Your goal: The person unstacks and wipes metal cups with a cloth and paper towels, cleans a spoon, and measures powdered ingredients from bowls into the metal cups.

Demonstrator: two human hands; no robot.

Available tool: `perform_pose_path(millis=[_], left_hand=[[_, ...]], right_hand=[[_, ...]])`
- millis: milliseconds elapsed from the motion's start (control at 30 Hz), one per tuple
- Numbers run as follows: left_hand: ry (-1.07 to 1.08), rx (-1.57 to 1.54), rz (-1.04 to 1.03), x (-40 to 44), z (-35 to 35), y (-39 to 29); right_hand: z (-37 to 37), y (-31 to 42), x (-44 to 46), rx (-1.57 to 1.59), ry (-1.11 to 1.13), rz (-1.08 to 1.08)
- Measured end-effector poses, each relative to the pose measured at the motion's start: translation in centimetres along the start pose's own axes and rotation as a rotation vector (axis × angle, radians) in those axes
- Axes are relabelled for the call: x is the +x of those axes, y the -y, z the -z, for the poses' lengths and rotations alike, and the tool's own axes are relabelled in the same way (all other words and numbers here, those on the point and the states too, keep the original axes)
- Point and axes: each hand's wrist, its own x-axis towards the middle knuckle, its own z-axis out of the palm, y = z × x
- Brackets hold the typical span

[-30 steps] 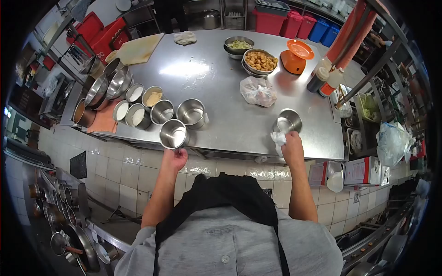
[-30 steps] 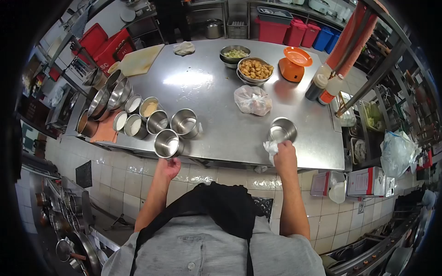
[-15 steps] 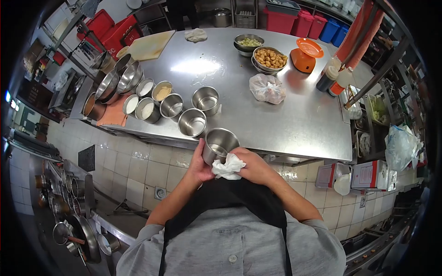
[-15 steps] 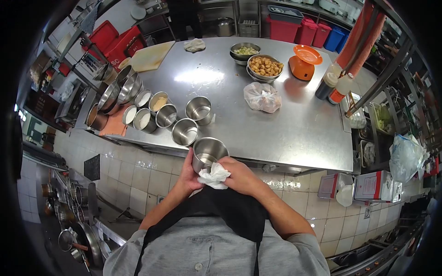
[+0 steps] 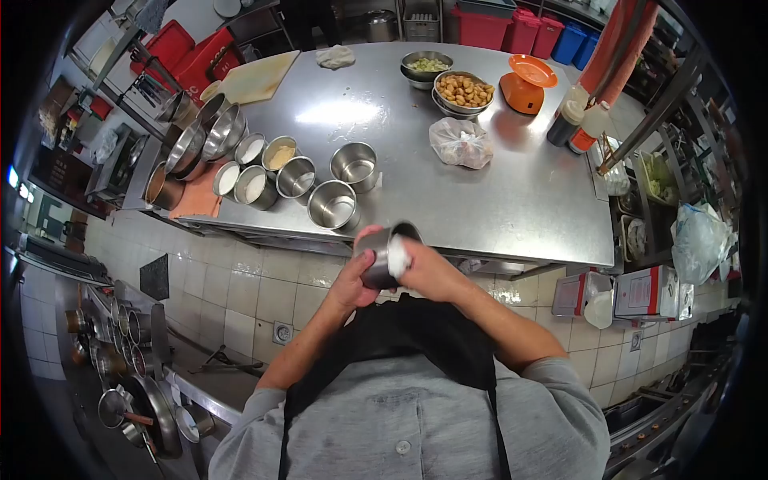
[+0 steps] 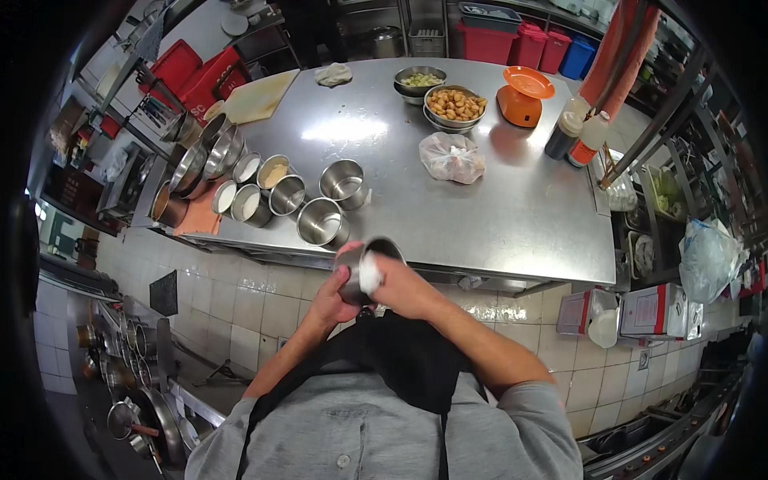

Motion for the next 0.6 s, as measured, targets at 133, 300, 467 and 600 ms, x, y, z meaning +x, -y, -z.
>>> perform_pose_path(millis=[133,300,467,600], left_hand=[[-0.010,-0.174,0.214,-0.6,-0.6,-0.5],[-0.028,-0.101,0.255,0.5,-1.9,-0.7],[0.120,0.105,0.092,0.6,0.0,-0.1],[-0.062,-0.091,0.215,0.3,-0.5,0.3]], right_hand=[[1.5,1.1,-0.7,-0.985,0.230,0.389],[1.4,-2.0,0.0,-1.116,-0.023,0.214],[0.6,0.6,-0.3,-0.246,0.022,0.117],[1.1,-4.4,1.3,-0.651,-0.171,0.375]])
